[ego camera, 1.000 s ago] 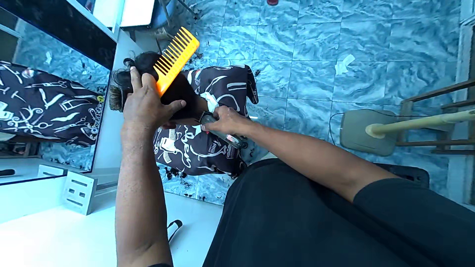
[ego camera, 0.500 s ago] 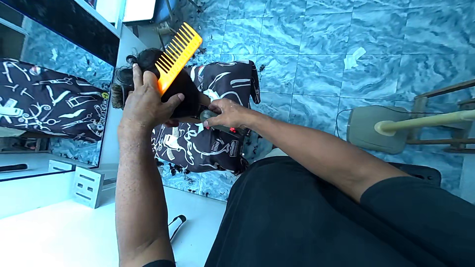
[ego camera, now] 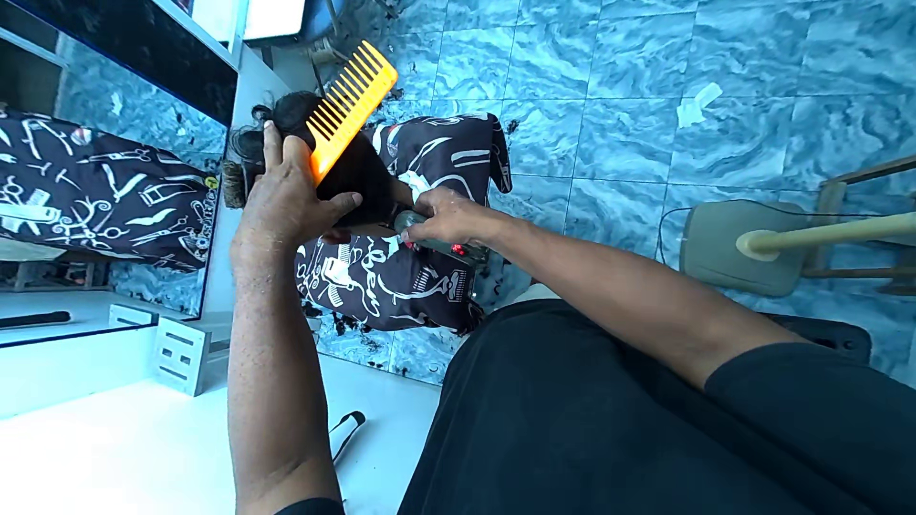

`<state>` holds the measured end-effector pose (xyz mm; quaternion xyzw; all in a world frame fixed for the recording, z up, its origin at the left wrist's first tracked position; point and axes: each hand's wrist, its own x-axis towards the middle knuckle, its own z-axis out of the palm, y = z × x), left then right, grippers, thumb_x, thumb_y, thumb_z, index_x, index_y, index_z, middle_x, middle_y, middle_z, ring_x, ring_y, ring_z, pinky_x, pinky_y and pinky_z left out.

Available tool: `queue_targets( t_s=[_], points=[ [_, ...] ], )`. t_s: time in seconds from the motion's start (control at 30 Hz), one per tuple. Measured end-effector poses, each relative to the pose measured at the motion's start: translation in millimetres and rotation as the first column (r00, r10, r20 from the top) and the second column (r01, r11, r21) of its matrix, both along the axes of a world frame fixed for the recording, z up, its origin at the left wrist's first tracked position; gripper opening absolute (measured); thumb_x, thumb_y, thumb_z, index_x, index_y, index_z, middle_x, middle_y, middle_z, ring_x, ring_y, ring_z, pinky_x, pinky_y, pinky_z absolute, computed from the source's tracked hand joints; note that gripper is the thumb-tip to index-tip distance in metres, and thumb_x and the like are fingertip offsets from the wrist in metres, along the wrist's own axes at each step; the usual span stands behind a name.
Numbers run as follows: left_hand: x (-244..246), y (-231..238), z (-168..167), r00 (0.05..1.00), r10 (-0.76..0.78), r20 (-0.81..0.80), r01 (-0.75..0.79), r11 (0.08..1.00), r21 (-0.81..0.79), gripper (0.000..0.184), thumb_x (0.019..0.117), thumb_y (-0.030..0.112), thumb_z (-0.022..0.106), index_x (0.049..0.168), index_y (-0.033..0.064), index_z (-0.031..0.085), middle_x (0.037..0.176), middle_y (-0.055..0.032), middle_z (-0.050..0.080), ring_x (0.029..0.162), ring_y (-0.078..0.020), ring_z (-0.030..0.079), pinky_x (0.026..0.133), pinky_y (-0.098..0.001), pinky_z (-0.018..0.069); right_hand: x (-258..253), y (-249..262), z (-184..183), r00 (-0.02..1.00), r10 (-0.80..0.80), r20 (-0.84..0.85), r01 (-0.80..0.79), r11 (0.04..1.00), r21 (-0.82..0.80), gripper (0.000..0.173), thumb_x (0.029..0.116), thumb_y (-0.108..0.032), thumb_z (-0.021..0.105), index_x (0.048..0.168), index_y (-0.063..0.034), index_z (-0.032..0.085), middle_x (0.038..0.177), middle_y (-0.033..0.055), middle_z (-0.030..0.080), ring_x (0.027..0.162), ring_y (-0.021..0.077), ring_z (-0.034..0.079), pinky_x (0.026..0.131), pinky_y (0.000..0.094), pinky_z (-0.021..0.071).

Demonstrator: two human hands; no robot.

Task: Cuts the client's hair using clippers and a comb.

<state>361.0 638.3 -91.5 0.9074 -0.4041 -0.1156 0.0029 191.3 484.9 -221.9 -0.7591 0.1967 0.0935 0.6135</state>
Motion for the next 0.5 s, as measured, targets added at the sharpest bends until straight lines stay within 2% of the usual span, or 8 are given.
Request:
queue_targets(
  t_s=[0.07, 0.13, 0.5],
  points=[
    [0.9, -0.6, -0.3, 1.0, -0.006, 0.003, 0.006, 1.0, 0.011, 0.085, 0.0805, 0.059, 0.079, 0.133, 0.0021, 0.044, 0.167, -0.0273, 0.01, 0.134, -0.0533, 0.048, 0.095, -0.0696, 0.0484, 3.7, 0.8, 6.3, 0.99, 0.021, 0.142, -0.031, 0.997, 0.074, 0.05, 0.0862, -0.032, 0.084, 0.121, -0.0018, 0.065, 0.105, 0.0137, 0.071, 0.092, 0.0216, 0.069, 0.085, 0.0445, 0.058],
    [0.7, -0.8, -0.7, 1.0, -0.006, 0.011, 0.006, 1.0, 0.015, 0.085, 0.0804, 0.06, 0.079, 0.133, 0.0022, 0.044, 0.167, -0.0275, 0.011, 0.134, -0.0533, 0.047, 0.095, -0.0694, 0.0482, 6.8, 2.4, 12.2, 0.975, 0.033, 0.221, -0.055, 0.994, 0.096, 0.047, 0.0858, -0.031, 0.084, 0.119, -0.0019, 0.066, 0.104, 0.012, 0.072, 0.091, 0.0184, 0.07, 0.085, 0.0409, 0.0586],
    [-2.2, 0.2, -1.3, 0.999, -0.016, 0.039, 0.016, 1.0, 0.006, 0.081, 0.081, 0.052, 0.081, 0.133, 0.002, 0.044, 0.167, -0.0273, 0.012, 0.131, -0.0533, 0.05, 0.092, -0.069, 0.05, 12.4, 8.7, 29.0, 0.972, 0.036, 0.233, -0.048, 0.998, 0.046, 0.045, 0.0822, -0.033, 0.086, 0.11, -0.0035, 0.068, 0.097, 0.0106, 0.071, 0.085, 0.0187, 0.069, 0.078, 0.0411, 0.0595]
  ],
)
